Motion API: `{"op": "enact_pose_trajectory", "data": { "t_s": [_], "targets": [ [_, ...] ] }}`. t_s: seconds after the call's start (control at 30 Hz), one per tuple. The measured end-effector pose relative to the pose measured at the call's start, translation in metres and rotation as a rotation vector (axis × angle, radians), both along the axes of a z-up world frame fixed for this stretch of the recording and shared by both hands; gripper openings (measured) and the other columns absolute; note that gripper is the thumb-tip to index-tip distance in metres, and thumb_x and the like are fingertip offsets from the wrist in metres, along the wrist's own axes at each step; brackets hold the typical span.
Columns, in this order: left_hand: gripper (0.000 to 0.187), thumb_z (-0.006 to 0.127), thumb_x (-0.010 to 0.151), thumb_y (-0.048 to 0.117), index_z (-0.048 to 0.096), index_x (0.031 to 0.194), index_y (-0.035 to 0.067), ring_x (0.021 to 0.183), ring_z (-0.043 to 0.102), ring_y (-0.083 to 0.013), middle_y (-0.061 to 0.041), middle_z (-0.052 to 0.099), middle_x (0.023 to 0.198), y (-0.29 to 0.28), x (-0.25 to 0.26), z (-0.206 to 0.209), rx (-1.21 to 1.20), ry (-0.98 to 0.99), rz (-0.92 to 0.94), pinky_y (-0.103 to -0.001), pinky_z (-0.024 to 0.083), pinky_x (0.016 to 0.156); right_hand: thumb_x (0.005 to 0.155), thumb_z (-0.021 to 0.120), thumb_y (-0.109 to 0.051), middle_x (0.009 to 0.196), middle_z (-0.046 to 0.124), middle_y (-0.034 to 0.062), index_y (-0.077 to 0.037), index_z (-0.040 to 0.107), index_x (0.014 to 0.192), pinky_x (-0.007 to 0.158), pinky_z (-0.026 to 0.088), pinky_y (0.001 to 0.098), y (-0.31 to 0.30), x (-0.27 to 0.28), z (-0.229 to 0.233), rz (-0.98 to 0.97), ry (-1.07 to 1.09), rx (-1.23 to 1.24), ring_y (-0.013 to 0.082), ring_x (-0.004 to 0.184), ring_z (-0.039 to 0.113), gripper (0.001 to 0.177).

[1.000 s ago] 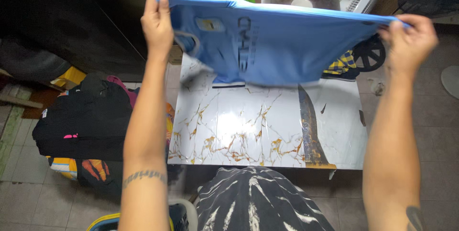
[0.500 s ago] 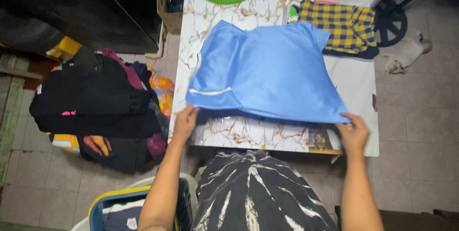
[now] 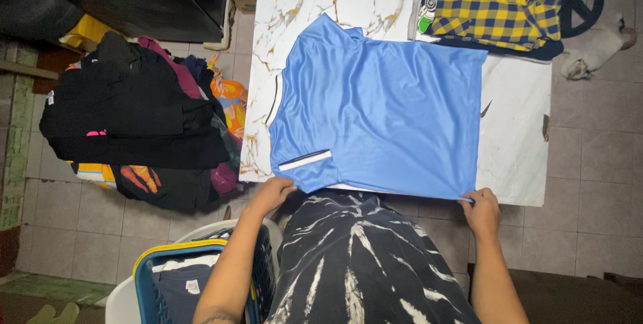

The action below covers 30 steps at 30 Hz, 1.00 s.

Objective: The person picks up several items of clothing from a pile and folds them one by one on a table, including a grey shirt, a dark blue shirt, a yellow plaid shirt, and a light blue jersey.

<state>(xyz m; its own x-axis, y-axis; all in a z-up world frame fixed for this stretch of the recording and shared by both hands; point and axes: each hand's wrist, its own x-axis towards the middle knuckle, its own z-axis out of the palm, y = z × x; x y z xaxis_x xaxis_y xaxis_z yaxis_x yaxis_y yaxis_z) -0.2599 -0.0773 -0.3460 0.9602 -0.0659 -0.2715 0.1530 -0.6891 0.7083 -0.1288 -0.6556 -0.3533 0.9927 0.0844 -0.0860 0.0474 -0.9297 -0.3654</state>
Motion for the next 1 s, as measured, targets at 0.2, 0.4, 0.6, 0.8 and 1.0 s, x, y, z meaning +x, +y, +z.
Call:
{"op": "enact_pose_trajectory", "data": {
  "t_s": [0.2, 0.4, 0.6, 0.8, 1.0],
  "targets": [
    [0.028, 0.073, 0.088, 0.028, 0.069, 0.082, 0.001, 0.084, 0.065, -0.0352, -0.016, 0.068, 0.082, 0.017, 0.011, -0.003, -0.135, -0.022, -0.101, -0.044, 0.051, 0.077, 0.068, 0.089, -0.013, 0.111, 0.060, 0.0123, -0.011, 0.079, 0.084, 0.094, 0.050, 0.0417, 0.004, 0.002, 0.026, -0.028, 0.064, -0.063, 0.0336, 0.110, 0.055, 0.019],
    [0.027, 0.078, 0.090, 0.027, 0.076, 0.095, 0.001, 0.133, 0.046, -0.0399, -0.021, 0.055, 0.141, 0.036, 0.082, 0.014, -0.224, -0.111, -0.094, -0.045, 0.033, 0.108, 0.069, 0.082, -0.007, 0.115, 0.074, 0.0057, -0.008, 0.070, 0.091, 0.089, 0.051, 0.0377, -0.022, 0.062, 0.015, 0.191, 0.073, 0.445, 0.0231, 0.116, 0.057, 0.025],
    [0.042, 0.074, 0.093, 0.039, 0.065, 0.107, 0.001, 0.135, 0.056, -0.0256, -0.016, 0.056, 0.153, 0.056, 0.202, -0.007, -0.457, -0.008, 0.093, -0.037, 0.039, 0.115, 0.089, 0.081, -0.012, 0.085, 0.066, 0.0066, -0.007, 0.071, 0.108, 0.053, 0.038, 0.0296, -0.006, 0.159, -0.006, -0.249, 0.400, 0.579, 0.0135, 0.064, 0.052, 0.022],
    [0.051, 0.072, 0.094, 0.041, 0.071, 0.126, 0.002, 0.105, 0.071, -0.0201, -0.013, 0.077, 0.115, 0.063, 0.244, -0.054, -0.339, 0.039, 0.339, -0.033, 0.054, 0.096, 0.090, 0.079, -0.006, 0.097, 0.073, 0.0069, 0.004, 0.062, 0.115, 0.073, 0.055, 0.0242, 0.029, 0.191, -0.032, -0.350, 0.273, 0.806, 0.0101, 0.082, 0.067, 0.031],
    [0.057, 0.076, 0.089, 0.028, 0.060, 0.136, 0.001, 0.110, 0.068, -0.0243, -0.016, 0.070, 0.118, 0.063, 0.200, -0.061, -0.369, -0.159, 0.437, -0.034, 0.053, 0.097, 0.090, 0.076, -0.002, 0.101, 0.075, 0.0085, 0.004, 0.063, 0.125, 0.079, 0.055, 0.0244, 0.029, 0.175, -0.037, -0.424, 0.223, 0.780, 0.0114, 0.088, 0.071, 0.038]
  ]
}}
